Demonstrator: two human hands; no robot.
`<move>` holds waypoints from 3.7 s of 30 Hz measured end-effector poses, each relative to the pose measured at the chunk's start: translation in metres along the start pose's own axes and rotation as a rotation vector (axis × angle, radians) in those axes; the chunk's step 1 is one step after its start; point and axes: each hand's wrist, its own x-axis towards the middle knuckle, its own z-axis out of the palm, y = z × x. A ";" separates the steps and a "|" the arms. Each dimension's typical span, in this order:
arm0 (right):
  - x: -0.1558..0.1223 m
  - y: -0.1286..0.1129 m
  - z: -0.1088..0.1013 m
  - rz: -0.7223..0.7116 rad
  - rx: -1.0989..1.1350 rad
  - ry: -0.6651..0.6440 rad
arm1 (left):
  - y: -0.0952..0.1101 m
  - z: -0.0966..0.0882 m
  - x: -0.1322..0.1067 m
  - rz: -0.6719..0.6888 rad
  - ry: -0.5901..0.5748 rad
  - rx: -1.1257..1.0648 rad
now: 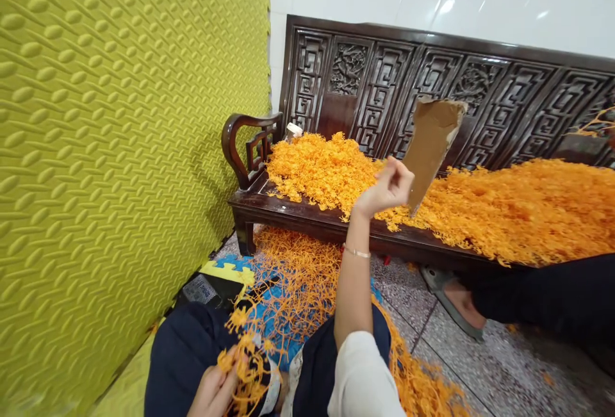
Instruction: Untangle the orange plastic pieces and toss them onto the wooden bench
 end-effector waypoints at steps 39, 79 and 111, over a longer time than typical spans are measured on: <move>-0.109 -0.052 -0.071 0.696 0.381 -1.553 | 0.065 -0.008 0.070 0.340 -0.185 0.314; -0.119 0.038 -0.051 0.378 -0.109 -1.355 | 0.067 -0.008 0.074 0.050 -0.072 -0.191; -0.112 -0.093 -0.118 0.352 0.251 -0.353 | 0.101 0.043 0.024 -0.157 -0.645 -0.504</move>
